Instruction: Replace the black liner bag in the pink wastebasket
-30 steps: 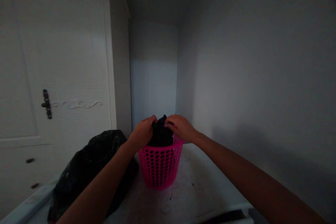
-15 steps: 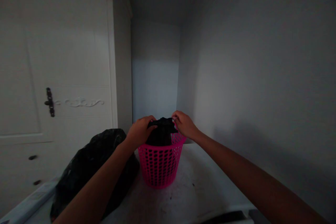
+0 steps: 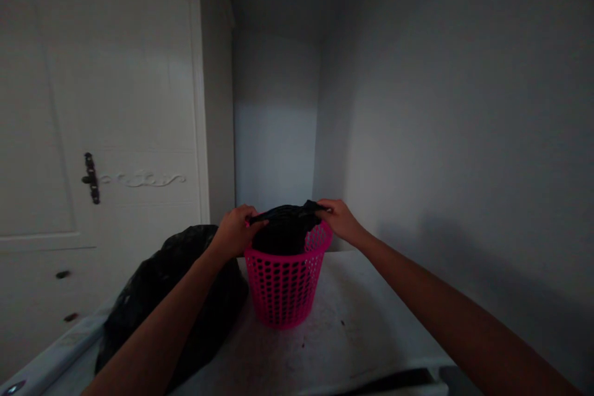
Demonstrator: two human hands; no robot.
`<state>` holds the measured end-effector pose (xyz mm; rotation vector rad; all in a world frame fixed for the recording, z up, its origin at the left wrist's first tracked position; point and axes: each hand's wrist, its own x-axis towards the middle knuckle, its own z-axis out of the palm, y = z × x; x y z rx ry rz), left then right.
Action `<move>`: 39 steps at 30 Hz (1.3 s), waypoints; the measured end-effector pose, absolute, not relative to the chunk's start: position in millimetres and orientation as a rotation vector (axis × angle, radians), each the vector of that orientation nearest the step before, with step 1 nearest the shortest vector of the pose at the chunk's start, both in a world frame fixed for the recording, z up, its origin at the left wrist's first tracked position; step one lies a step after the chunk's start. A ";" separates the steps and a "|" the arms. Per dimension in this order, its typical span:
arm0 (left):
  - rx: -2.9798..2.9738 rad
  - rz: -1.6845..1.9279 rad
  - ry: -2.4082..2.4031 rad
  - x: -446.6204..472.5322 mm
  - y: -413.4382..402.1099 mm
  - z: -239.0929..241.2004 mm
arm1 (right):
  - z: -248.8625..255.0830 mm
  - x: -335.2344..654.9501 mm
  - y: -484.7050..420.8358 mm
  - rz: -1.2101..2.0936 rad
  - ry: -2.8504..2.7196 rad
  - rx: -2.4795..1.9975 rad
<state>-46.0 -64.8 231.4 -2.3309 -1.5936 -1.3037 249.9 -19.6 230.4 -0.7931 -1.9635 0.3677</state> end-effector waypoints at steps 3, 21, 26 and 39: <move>-2.304 -1.393 -1.618 -40.5 -67.2 229.5 | 228.8 246.4 -25.2 0.468 -1.821 -0.780; -1.828 -2.803 -1.339 -50.2 -118.9 214.9 | 225.7 270.1 -64.9 0.889 -1.102 -0.510; -2.104 -2.519 -1.460 -63.5 -161.2 201.1 | 208.7 292.9 -94.2 0.872 -1.362 -0.589; -2.088 -2.862 -1.851 -68.6 -200.3 171.8 | 182.7 378.9 -111.1 1.144 -1.808 -0.932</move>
